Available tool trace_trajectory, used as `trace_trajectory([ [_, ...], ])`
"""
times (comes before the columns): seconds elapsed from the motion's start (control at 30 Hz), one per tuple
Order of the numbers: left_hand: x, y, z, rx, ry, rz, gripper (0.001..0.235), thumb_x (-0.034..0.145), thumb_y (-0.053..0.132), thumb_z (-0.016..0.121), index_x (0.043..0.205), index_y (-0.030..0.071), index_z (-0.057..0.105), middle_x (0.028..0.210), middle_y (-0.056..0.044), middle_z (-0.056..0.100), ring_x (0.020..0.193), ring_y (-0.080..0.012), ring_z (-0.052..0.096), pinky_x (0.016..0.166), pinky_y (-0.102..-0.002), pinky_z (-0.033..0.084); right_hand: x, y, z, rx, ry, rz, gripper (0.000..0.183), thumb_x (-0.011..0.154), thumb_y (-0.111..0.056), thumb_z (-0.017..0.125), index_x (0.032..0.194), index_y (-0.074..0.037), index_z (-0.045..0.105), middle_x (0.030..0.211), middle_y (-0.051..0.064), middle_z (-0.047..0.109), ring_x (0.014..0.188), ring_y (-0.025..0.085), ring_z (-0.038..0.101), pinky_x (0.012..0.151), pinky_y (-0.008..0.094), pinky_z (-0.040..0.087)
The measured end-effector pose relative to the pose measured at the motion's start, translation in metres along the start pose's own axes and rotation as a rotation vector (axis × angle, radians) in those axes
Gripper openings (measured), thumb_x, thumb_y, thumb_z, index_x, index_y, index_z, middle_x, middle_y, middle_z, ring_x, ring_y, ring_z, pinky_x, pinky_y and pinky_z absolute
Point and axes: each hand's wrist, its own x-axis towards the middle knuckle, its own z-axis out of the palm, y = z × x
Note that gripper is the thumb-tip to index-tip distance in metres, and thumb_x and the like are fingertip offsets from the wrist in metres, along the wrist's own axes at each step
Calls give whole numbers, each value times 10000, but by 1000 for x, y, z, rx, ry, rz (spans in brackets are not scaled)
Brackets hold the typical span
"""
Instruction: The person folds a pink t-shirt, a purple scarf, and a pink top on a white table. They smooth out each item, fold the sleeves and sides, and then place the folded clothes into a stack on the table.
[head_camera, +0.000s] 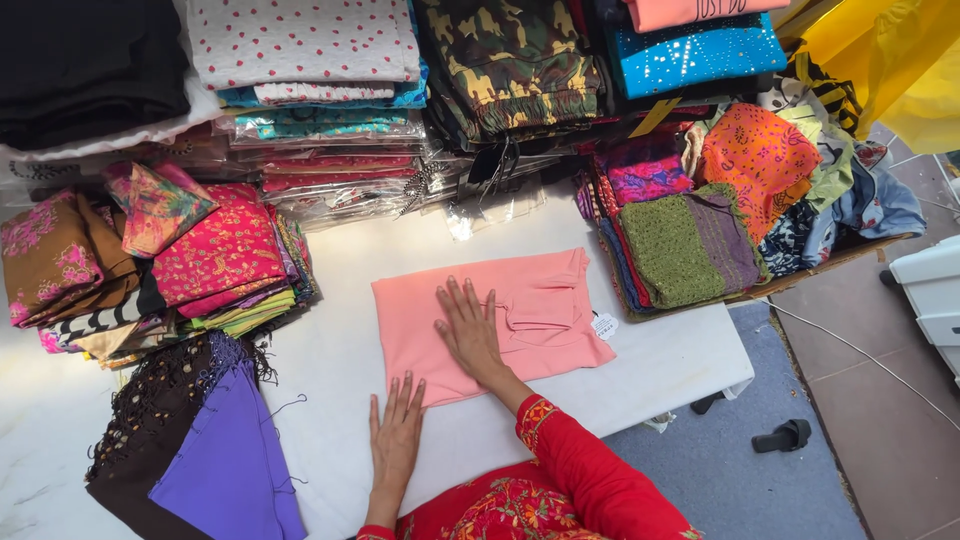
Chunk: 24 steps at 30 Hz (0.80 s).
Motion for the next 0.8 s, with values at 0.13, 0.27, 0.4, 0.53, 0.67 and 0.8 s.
trace_trajectory([
  [0.13,-12,-16,-13,11,17,-112,550,931,260,628,1470,247,516,1590,-26,419,1466,-262,382,1201,-529,270,3,-19,16,-16,-79,-81,680,1039,-473,487,1608,-142,316,1700,72,223,1579,304,135,1195,709,10],
  [0.27,-19,-16,-20,-167,133,-174,498,965,249,603,1456,186,550,1590,-98,431,1458,-347,404,1175,-517,308,8,-37,17,88,-89,-53,701,1037,-490,491,1611,-132,307,1709,83,201,1589,314,93,1206,708,-2],
  [0.4,-3,2,-30,-355,296,-282,420,1031,190,574,1450,164,580,1559,-175,488,1377,-356,503,1104,-469,426,15,-38,10,23,62,30,657,1050,-462,482,1605,-142,337,1701,151,187,1574,378,104,1169,714,-39],
  [0.53,20,19,-31,-380,294,-386,430,983,202,604,1406,126,601,1464,-187,539,1267,-326,551,1006,-432,473,38,-11,19,164,210,179,597,1094,-391,511,1616,-135,375,1656,188,351,1518,358,301,1235,679,85],
  [0.67,42,27,-52,-499,253,-719,418,1025,300,595,1404,124,616,1227,-104,651,1016,-279,637,881,-408,510,68,-15,-30,214,-43,222,525,876,-408,709,1309,-130,606,1209,52,624,1237,274,460,1084,513,288],
  [0.8,39,11,-32,-488,130,-860,456,973,414,653,1336,139,674,977,-49,720,797,-212,647,746,-389,522,97,-18,-48,176,-348,111,300,744,-346,802,965,-145,772,1064,11,629,1164,247,463,960,442,299],
])
